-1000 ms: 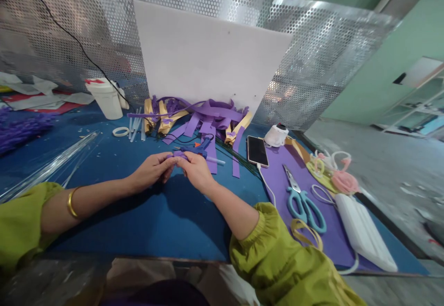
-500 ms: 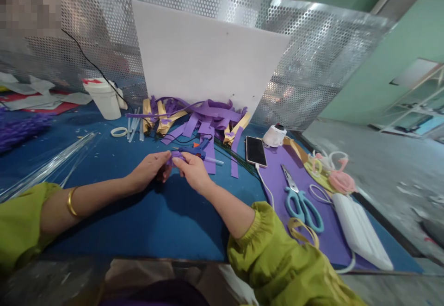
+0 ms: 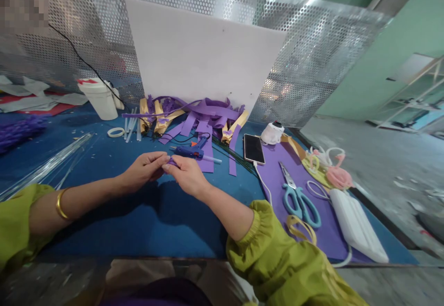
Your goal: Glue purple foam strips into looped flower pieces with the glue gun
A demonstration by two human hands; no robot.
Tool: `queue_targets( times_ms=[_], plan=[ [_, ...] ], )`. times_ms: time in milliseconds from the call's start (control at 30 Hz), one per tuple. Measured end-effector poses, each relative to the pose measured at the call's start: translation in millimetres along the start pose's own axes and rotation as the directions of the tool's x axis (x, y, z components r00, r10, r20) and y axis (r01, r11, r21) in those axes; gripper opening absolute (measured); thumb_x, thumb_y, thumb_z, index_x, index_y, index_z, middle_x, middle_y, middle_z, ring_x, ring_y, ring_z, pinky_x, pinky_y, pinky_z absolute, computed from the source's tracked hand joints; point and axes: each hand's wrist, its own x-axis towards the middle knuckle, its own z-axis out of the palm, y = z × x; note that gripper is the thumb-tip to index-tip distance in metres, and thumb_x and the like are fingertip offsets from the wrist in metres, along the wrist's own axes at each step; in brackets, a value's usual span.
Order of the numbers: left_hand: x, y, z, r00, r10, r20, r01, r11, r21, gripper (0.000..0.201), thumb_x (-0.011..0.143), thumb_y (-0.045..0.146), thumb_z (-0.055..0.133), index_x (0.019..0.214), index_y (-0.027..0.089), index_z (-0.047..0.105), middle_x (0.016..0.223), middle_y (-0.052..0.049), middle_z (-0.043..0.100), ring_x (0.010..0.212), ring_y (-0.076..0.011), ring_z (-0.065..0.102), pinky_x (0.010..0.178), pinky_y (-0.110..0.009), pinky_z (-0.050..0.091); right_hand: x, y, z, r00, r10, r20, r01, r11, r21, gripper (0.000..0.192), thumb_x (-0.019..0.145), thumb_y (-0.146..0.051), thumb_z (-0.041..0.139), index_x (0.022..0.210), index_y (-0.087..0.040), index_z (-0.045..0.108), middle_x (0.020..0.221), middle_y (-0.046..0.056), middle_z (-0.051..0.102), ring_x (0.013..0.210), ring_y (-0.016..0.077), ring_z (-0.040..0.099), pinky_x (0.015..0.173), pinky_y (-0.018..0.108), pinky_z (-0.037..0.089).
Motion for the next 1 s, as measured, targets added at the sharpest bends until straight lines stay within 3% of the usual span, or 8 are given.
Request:
queue_targets(
  times_ms=[133,300,433,567,667,733,867,1000],
  plan=[
    [1.8,-4.2,-0.1,1.0,0.001,0.005,0.0,0.998,-0.058,0.044,0.09,0.056,0.052,0.068,0.018,0.053,0.047,0.007,0.036,0.043,-0.0073,0.032,0.044,-0.02,0.027,0.8,1.3,0.7,1.0,0.015,-0.01,-0.015,0.999,0.037,0.028,0.089,-0.037,0.057,0.068,-0.021,0.047,0.054,-0.007,0.043,0.05,0.0086,0.04,0.05,0.024,0.032],
    [8.7,-8.0,-1.3,0.999,0.022,-0.043,-0.02,0.999,0.044,0.042,0.093,0.05,0.049,0.067,0.017,0.053,0.057,0.002,0.054,0.047,-0.0084,0.04,0.047,-0.021,0.031,10.5,7.1,-1.7,0.993,0.116,-0.013,-0.116,0.993,-0.009,0.016,0.09,-0.027,0.056,0.076,-0.02,0.054,0.066,-0.002,0.061,0.059,0.0107,0.058,0.057,0.023,0.045],
    [8.1,-5.5,-2.2,0.996,0.046,-0.072,-0.035,0.987,0.155,0.042,0.093,0.048,0.047,0.063,0.019,0.049,0.05,0.005,0.046,0.047,-0.0092,0.038,0.047,-0.022,0.029,12.3,6.8,0.0,0.991,0.135,0.015,-0.135,0.991,0.001,0.006,0.092,-0.02,0.052,0.086,-0.02,0.052,0.074,-0.002,0.064,0.061,0.012,0.064,0.055,0.024,0.048],
    [6.4,-5.2,-2.9,0.998,0.068,-0.018,-0.061,0.969,0.238,0.042,0.094,0.047,0.045,0.064,0.019,0.052,0.05,0.005,0.044,0.048,-0.0098,0.035,0.048,-0.023,0.028,8.4,2.0,2.0,0.99,0.143,0.001,-0.141,0.979,-0.145,0.016,0.093,-0.021,0.052,0.079,-0.022,0.043,0.065,-0.006,0.056,0.05,0.0099,0.055,0.052,0.024,0.04],
    [6.2,-7.3,-2.8,0.995,0.089,-0.05,-0.075,0.969,0.234,0.043,0.091,0.049,0.049,0.061,0.019,0.046,0.052,0.006,0.039,0.049,-0.0091,0.033,0.047,-0.022,0.027,5.7,-2.9,0.7,0.999,0.024,-0.047,-0.039,0.938,-0.344,0.029,0.092,-0.026,0.057,0.07,-0.022,0.038,0.059,-0.007,0.047,0.052,0.0097,0.043,0.055,0.025,0.029],
    [5.9,-8.5,-2.0,0.997,0.053,-0.048,-0.045,0.985,0.168,0.043,0.091,0.052,0.05,0.063,0.019,0.045,0.051,0.006,0.036,0.047,-0.0086,0.031,0.046,-0.022,0.027,4.8,-5.3,-0.7,0.997,-0.044,-0.065,0.015,0.92,-0.392,0.033,0.091,-0.029,0.058,0.067,-0.022,0.037,0.06,-0.006,0.044,0.057,0.0108,0.039,0.057,0.026,0.025],
    [4.7,-9.3,1.6,1.0,-0.015,-0.001,0.015,1.0,0.002,0.047,0.089,0.061,0.051,0.068,0.019,0.05,0.048,0.007,0.039,0.044,-0.0086,0.035,0.044,-0.022,0.032,3.3,-6.5,-1.5,0.993,-0.066,-0.096,0.035,0.953,-0.301,0.034,0.093,-0.036,0.05,0.065,-0.022,0.038,0.059,-0.005,0.041,0.059,0.0118,0.038,0.057,0.027,0.025],
    [3.2,-8.7,6.2,0.999,-0.026,-0.042,0.024,0.998,-0.063,0.053,0.086,0.067,0.051,0.065,0.019,0.048,0.046,0.006,0.041,0.04,-0.0079,0.036,0.041,-0.022,0.031,1.2,-5.4,0.8,0.991,-0.023,-0.135,0.001,0.987,-0.158,0.036,0.093,-0.043,0.048,0.065,-0.023,0.038,0.053,-0.006,0.037,0.054,0.012,0.037,0.052,0.027,0.023]
  ],
)
